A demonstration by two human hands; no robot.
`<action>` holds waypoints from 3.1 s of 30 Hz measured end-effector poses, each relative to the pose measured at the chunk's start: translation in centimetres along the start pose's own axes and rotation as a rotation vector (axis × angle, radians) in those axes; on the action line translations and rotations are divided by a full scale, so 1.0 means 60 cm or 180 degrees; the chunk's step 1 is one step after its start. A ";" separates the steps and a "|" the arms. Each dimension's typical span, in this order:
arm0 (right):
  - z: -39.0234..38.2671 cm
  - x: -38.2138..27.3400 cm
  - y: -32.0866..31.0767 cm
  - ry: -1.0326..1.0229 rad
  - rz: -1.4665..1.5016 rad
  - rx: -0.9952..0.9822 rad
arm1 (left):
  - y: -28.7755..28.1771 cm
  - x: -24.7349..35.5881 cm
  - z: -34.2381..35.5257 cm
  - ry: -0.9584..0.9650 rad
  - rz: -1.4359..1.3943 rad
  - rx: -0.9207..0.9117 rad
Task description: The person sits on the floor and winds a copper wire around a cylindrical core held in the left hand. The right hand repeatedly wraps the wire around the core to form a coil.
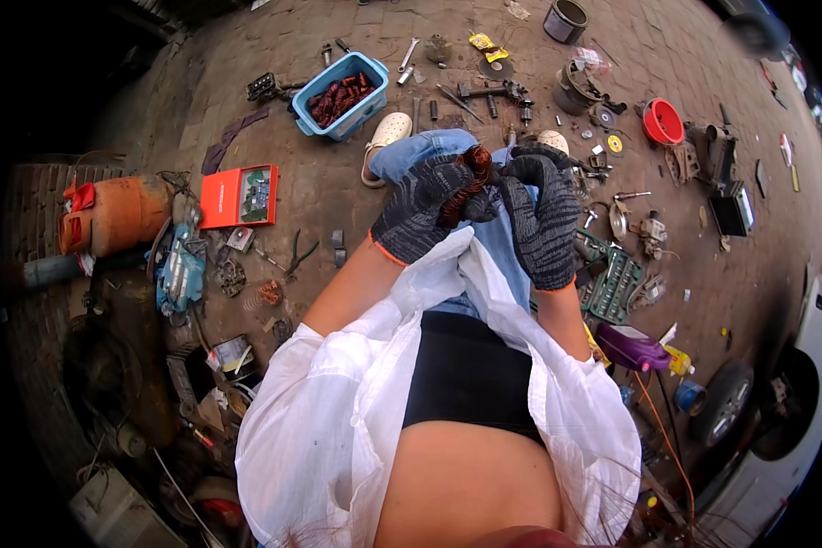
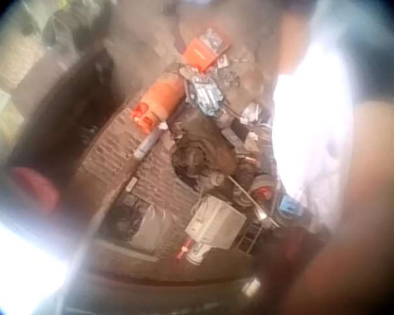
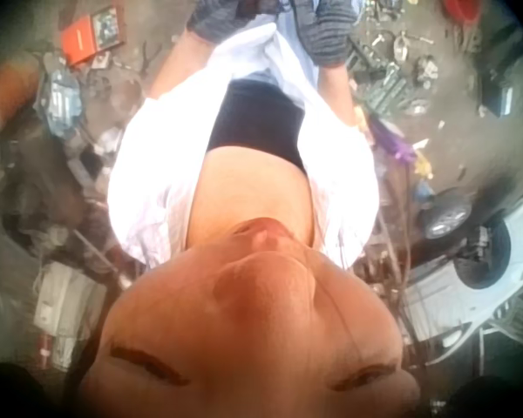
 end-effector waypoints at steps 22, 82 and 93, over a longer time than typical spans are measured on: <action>-0.014 0.094 0.038 0.1533 0.2972 -0.0136 | -0.004 -0.004 -0.006 -0.0321 -0.0747 -0.0426; -0.023 0.082 -0.013 0.1191 0.1052 0.0110 | 0.034 -0.041 -0.032 -0.0538 0.0599 -0.0973; -0.012 0.079 -0.001 0.1627 0.1935 -0.0259 | 0.038 -0.041 -0.037 -0.0529 0.0548 -0.1072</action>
Point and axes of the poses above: each hand's wrist, its own z-axis towards the middle knuckle, its own y-axis out of the palm, x = y × z, the point moved 10 cm from there along z, towards the middle knuckle, and after that the axes turned 1 degree about z, right-handed, at the moved point
